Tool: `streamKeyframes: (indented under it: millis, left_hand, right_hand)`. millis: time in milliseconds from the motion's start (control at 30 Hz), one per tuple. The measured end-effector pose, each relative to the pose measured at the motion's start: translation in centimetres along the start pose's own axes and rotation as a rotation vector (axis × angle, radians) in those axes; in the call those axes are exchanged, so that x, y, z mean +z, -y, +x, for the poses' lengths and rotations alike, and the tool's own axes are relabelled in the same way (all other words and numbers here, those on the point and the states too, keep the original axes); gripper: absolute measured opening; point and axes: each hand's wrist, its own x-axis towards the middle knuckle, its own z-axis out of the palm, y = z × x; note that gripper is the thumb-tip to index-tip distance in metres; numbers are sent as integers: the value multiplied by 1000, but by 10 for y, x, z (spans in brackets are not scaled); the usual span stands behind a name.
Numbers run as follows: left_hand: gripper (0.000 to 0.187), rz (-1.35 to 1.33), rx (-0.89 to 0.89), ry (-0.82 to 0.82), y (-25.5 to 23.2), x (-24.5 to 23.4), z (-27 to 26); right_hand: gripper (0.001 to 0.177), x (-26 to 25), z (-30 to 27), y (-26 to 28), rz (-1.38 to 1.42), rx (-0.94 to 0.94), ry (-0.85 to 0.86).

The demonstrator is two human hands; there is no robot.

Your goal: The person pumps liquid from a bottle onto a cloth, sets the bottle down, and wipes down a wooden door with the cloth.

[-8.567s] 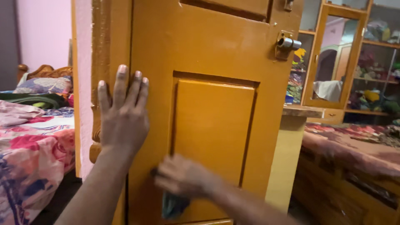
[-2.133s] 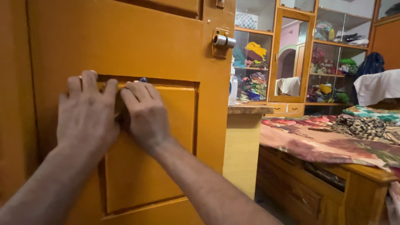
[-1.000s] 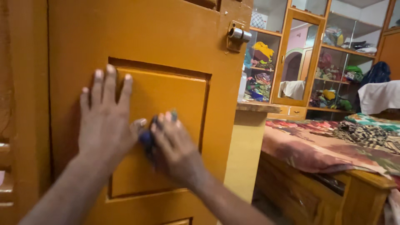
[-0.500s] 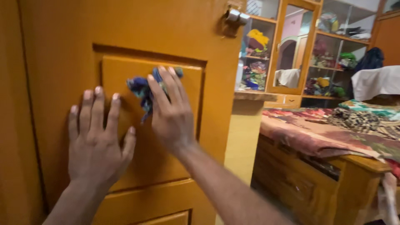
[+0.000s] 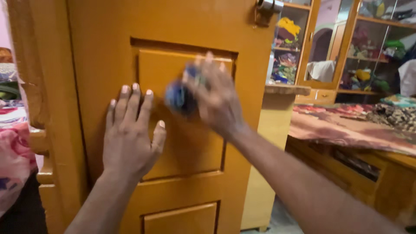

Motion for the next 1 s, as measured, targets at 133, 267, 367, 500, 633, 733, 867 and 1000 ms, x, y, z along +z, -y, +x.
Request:
streamKeyframes:
  millis: [133, 267, 367, 500, 633, 733, 867, 1000]
  left_hand:
    - [69, 10, -35, -9, -2, 4, -3]
    - [72, 43, -80, 20, -8, 14, -30]
    - [73, 14, -114, 40, -21, 24, -75]
    - [72, 200, -136, 197, -36, 35, -143]
    - [56, 418, -55, 299, -23, 43, -178]
    - [50, 379, 18, 232, -13, 41, -182]
    - [38, 200, -1, 123, -11, 34, -172]
    - [27, 121, -14, 14, -10, 36, -172]
  right_hand:
    - [43, 21, 2, 32, 135, 302, -70]
    - [40, 7, -76, 103, 173, 241, 96]
    - [41, -12, -130, 129, 215, 222, 235]
    - [50, -41, -175, 128, 269, 149, 400]
    - [44, -67, -197, 108, 226, 272, 355]
    - [41, -78, -205, 112, 253, 515, 351]
    - [36, -52, -190, 154, 245, 695, 147]
    - [37, -14, -161, 211, 316, 579, 151]
